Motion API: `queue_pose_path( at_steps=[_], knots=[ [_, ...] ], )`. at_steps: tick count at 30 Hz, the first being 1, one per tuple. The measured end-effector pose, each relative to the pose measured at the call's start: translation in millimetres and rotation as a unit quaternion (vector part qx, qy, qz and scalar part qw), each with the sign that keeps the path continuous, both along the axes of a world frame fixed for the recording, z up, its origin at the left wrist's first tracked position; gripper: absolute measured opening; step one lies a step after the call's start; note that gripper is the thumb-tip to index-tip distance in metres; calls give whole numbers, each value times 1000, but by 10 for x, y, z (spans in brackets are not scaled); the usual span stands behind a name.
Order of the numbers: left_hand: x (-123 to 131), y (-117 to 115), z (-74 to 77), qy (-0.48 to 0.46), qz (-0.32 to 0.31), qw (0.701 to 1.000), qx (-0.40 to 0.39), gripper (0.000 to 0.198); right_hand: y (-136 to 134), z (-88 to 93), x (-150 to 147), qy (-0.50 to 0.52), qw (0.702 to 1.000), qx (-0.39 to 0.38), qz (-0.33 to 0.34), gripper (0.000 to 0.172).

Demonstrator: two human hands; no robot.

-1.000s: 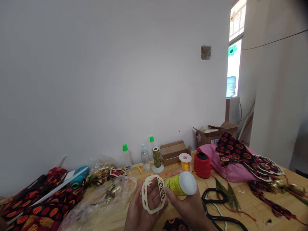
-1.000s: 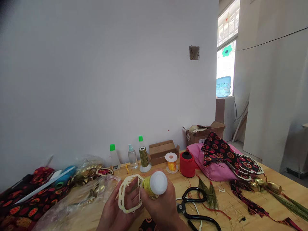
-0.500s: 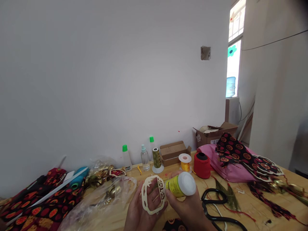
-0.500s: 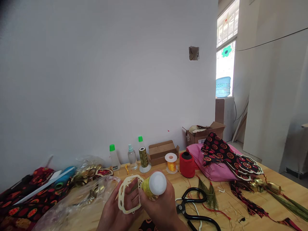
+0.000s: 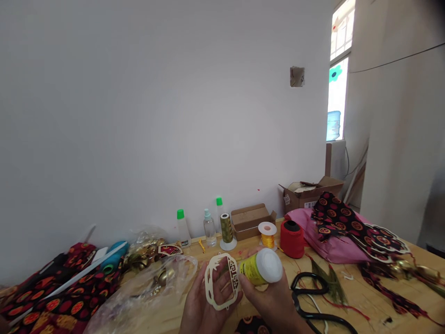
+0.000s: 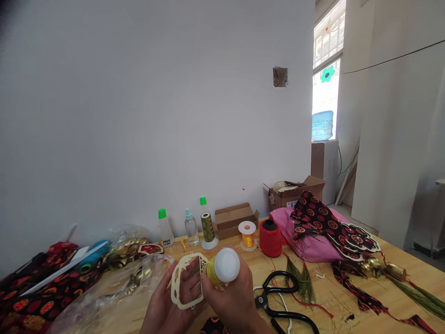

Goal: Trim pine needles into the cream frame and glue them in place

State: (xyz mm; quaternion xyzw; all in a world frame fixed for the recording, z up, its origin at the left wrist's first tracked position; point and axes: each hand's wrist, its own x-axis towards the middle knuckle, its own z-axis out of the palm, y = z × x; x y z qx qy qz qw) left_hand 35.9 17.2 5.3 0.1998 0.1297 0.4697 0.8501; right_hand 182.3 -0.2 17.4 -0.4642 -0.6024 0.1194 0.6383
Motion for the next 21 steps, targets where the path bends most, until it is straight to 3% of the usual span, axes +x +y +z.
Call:
queue_pose_path(
  at_steps=[9,15,21],
  knots=[
    [12,23,2,-4,0,1000,-3,39,-17,40,-30,10,1000,1,1,22],
    [4,8,5,-5,-1,1000,-4,39,-21,4,-29,-6,999,-8,-42,23],
    [6,6,4,-2,0,1000,2,39,-2,-4,-11,-12,1000,-14,-15,24]
  ],
)
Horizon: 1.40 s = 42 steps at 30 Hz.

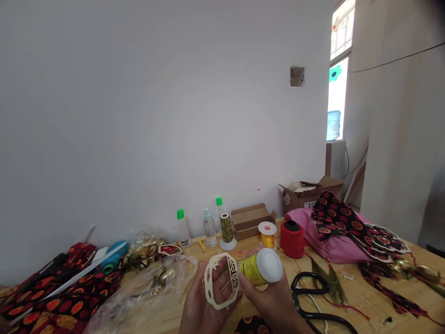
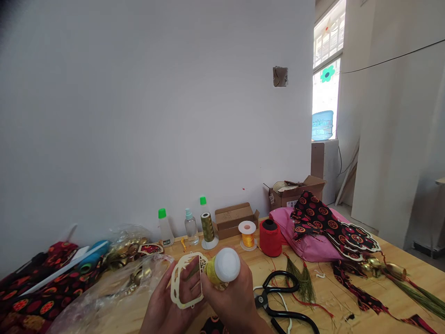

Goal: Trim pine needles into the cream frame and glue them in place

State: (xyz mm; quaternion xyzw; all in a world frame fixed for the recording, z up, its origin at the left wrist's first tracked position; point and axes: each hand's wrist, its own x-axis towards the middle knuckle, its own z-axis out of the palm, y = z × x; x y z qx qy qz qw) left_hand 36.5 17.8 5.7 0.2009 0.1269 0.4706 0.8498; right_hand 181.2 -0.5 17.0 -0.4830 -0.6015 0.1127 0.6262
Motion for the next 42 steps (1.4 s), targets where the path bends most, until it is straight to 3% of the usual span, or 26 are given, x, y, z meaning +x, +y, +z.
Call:
queue_pose_path(
  at_steps=[8,16,24,31,38,42],
  knots=[
    [-1,-4,3,-7,1,1000,-1,39,-26,13,-22,3,1000,2,-24,21],
    [-5,2,-6,-7,-8,1000,1,39,-2,33,-5,12,1000,10,13,22],
    [-2,-3,-9,1,1,1000,3,38,7,-6,-3,10,1000,4,7,28],
    [5,-7,4,-1,1,1000,1,39,-43,52,-28,10,999,10,-38,20],
    [-5,7,-12,-4,0,1000,1,38,-36,74,8,10,1000,23,5,24],
    [-6,13,-18,0,-2,1000,-1,38,-24,82,7,26,999,29,17,17]
  ],
)
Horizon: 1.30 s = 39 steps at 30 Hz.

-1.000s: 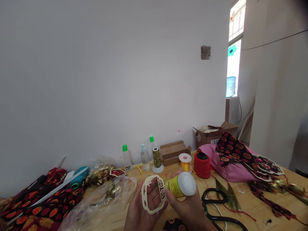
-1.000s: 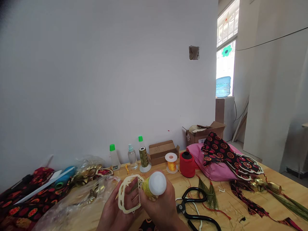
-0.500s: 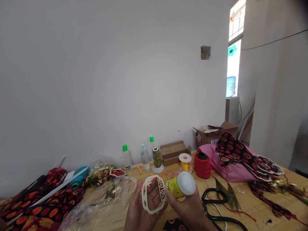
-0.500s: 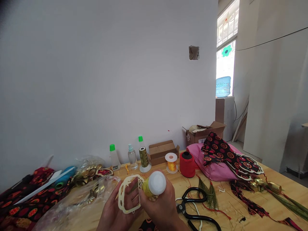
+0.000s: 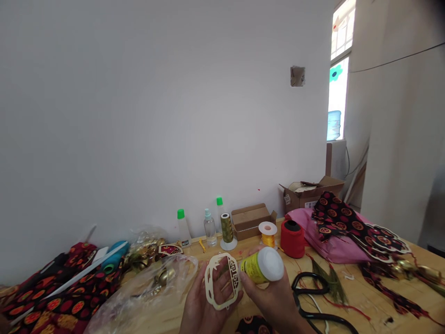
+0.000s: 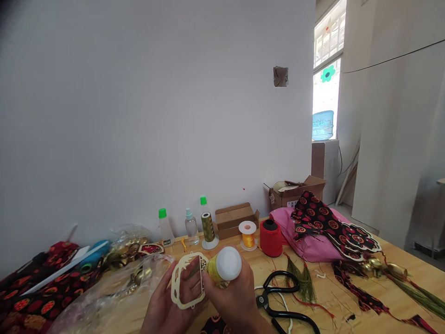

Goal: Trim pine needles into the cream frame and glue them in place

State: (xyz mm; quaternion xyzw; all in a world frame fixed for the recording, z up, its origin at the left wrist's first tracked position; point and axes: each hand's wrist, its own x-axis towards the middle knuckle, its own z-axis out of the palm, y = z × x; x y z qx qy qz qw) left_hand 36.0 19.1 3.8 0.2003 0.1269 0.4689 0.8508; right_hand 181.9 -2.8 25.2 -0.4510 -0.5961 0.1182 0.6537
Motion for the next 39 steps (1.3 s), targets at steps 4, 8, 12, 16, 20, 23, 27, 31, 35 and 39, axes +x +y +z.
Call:
queue_pose_path(
  at_steps=[4,8,12,16,20,23,27,31,35,39],
  knots=[
    [11,-8,19,3,2,1000,3,38,2,-40,-8,-13,999,-22,-39,16],
    [12,-12,31,1,0,1000,3,38,11,-58,0,-22,998,-26,-43,17],
    [11,-8,26,2,3,1000,6,38,34,-70,-3,-7,999,-41,-29,22],
    [12,-5,22,6,4,1000,8,38,50,-106,-18,10,999,-33,-40,26],
    [6,-9,10,5,1,1000,5,39,38,-87,-21,-7,998,-26,-56,22],
    [1,-17,1,0,3,1000,6,39,9,-43,-30,-27,997,-40,-62,19],
    [4,-27,26,7,7,1000,2,39,-35,1,-54,-43,998,-30,-35,14],
    [9,-32,54,3,4,1000,0,39,-65,39,-55,-69,997,-11,-19,13],
    [11,-26,31,-3,9,1000,3,40,-64,78,-32,-62,997,-7,-38,13],
    [14,-14,19,-4,11,1000,7,40,-45,31,-49,-40,998,-46,-33,13]
  ],
)
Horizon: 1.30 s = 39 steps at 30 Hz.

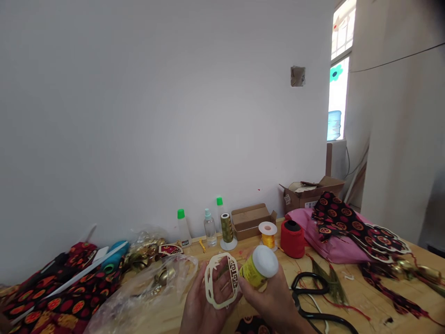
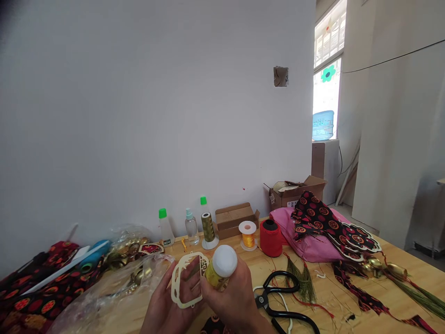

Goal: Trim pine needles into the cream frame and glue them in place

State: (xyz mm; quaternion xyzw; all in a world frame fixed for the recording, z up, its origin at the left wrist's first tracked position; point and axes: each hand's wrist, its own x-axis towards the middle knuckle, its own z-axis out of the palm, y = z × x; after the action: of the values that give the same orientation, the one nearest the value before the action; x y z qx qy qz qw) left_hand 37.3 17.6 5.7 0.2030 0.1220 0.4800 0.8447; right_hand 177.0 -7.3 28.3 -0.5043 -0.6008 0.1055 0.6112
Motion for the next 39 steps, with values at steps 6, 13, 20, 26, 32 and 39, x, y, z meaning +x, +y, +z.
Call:
queue_pose_path(
  at_steps=[6,13,20,26,32,39],
  knots=[
    [20,-1,61,1,-1,1000,11,42,-50,-3,-71,-31,990,81,111,15],
    [18,-12,53,-11,-17,1000,-6,44,19,-21,20,-33,998,50,30,15],
    [27,7,45,6,11,1000,10,41,-63,12,-66,-37,987,91,124,13],
    [11,42,7,4,13,1000,21,44,-50,23,-25,-58,993,70,81,15],
    [6,33,17,3,8,1000,19,45,-29,-20,-34,-20,992,55,108,11],
    [22,17,27,17,24,999,25,41,-71,10,-72,-24,991,79,104,14]
  ],
)
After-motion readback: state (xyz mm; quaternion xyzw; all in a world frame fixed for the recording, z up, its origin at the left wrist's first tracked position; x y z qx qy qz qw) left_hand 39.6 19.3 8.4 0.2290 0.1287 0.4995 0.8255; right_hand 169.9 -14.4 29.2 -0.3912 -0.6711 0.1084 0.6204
